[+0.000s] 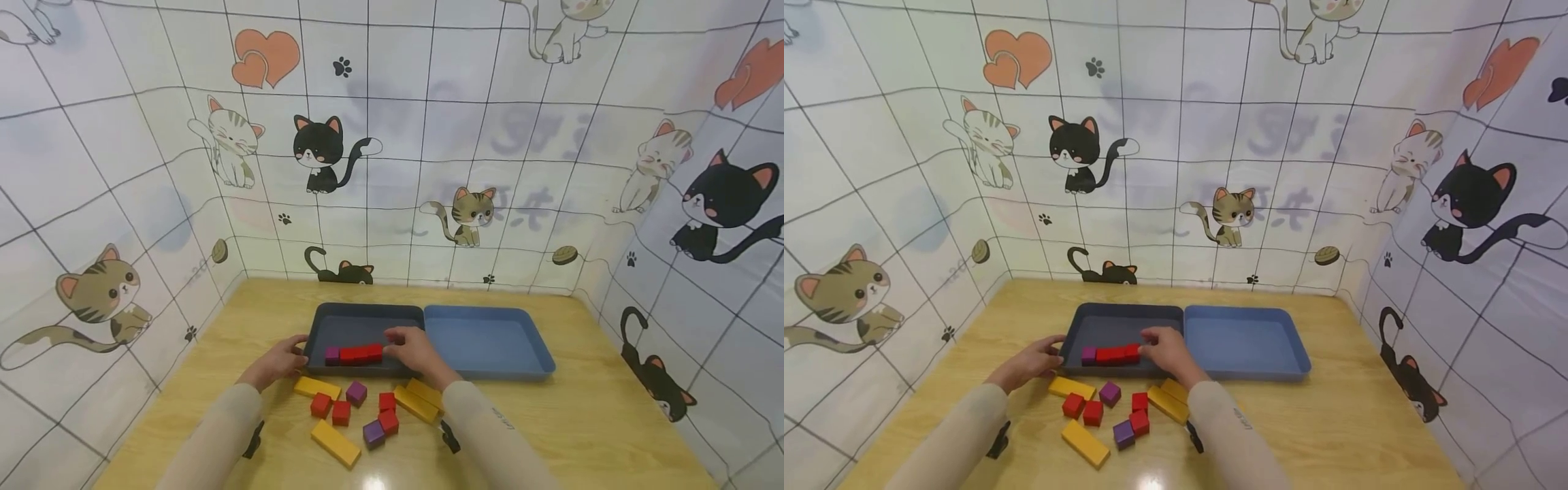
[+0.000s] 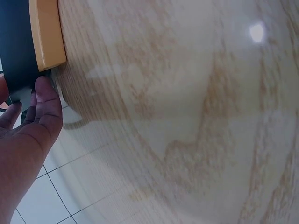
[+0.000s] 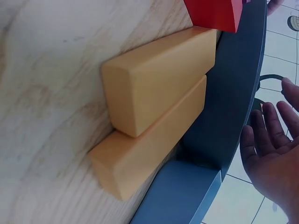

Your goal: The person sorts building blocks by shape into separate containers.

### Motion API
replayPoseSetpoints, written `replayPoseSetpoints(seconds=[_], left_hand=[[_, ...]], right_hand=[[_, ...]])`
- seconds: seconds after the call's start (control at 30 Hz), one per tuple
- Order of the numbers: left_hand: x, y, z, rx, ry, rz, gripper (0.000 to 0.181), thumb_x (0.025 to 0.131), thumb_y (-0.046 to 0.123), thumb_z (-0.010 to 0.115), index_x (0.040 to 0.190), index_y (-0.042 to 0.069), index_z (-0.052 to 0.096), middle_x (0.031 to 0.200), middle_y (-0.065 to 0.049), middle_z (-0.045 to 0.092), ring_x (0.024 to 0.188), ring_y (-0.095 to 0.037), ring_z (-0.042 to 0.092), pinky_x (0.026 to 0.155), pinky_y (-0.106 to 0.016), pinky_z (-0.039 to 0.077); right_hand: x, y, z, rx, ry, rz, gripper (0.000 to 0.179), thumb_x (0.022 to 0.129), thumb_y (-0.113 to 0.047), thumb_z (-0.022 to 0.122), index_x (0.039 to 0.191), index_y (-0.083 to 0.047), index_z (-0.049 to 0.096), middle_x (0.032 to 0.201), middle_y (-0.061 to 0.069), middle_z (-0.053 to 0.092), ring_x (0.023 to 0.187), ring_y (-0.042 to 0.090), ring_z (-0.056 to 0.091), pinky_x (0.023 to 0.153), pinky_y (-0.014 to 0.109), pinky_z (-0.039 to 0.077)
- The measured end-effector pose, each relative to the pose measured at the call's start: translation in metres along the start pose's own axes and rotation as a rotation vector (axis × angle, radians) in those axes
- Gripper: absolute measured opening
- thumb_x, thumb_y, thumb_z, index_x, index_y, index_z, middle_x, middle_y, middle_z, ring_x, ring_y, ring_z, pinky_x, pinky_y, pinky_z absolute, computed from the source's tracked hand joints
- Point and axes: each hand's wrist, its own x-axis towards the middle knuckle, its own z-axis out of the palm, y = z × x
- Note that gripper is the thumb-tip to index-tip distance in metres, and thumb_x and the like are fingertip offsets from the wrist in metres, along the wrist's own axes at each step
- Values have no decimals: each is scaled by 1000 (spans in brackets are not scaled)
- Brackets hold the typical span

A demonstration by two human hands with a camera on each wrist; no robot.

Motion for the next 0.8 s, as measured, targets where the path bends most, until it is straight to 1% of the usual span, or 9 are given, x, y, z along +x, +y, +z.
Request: replayPoseSetpoints(seconds=[0.13,0.3,0.37,0.5,0.63,0.8], left_hand=[[1,3,-1,0,-6,6,56,95,-3,53,149,-3,35,126,-31,49,102,-33,59,88,-49,52],[2,1,0,-6,-12,10,56,95,-4,53,148,-4,34,125,-32,49,102,-34,58,86,-49,53],[2,-1,0,-14,-12,11,57,95,-4,53,148,-4,34,125,-32,49,102,-34,58,86,-48,53],[1,-1,0,-10,-11,1,57,95,-2,53,149,-3,34,126,-31,49,102,-33,58,87,-49,53],[-2,2,0,-9,-14,5,58,96,-2,53,150,-2,33,127,-31,48,102,-33,58,89,-50,52],[-3,3,-1,-24,-25,10,58,96,-2,52,150,-3,31,127,-32,47,102,-33,58,90,-50,51]], right_hand=[[-10,-3,-6,45,-6,11,41,95,-14,67,133,-2,61,130,16,62,118,34,57,97,48,48],[-23,-1,-11,75,-18,-6,42,97,-17,65,136,-3,59,132,16,60,115,31,58,93,45,51],[-27,-1,-11,76,-17,-26,42,97,-17,65,136,-3,59,132,17,60,113,30,59,91,44,52],[-35,-2,-14,72,-11,-36,42,96,-17,67,135,-3,60,130,17,61,108,28,60,87,43,53],[-44,-1,-15,50,-16,-41,43,94,-19,69,133,-3,62,127,15,63,105,25,61,87,43,52],[-57,4,-14,61,-20,-37,42,94,-19,69,132,-3,62,127,15,63,104,25,61,90,43,51]])
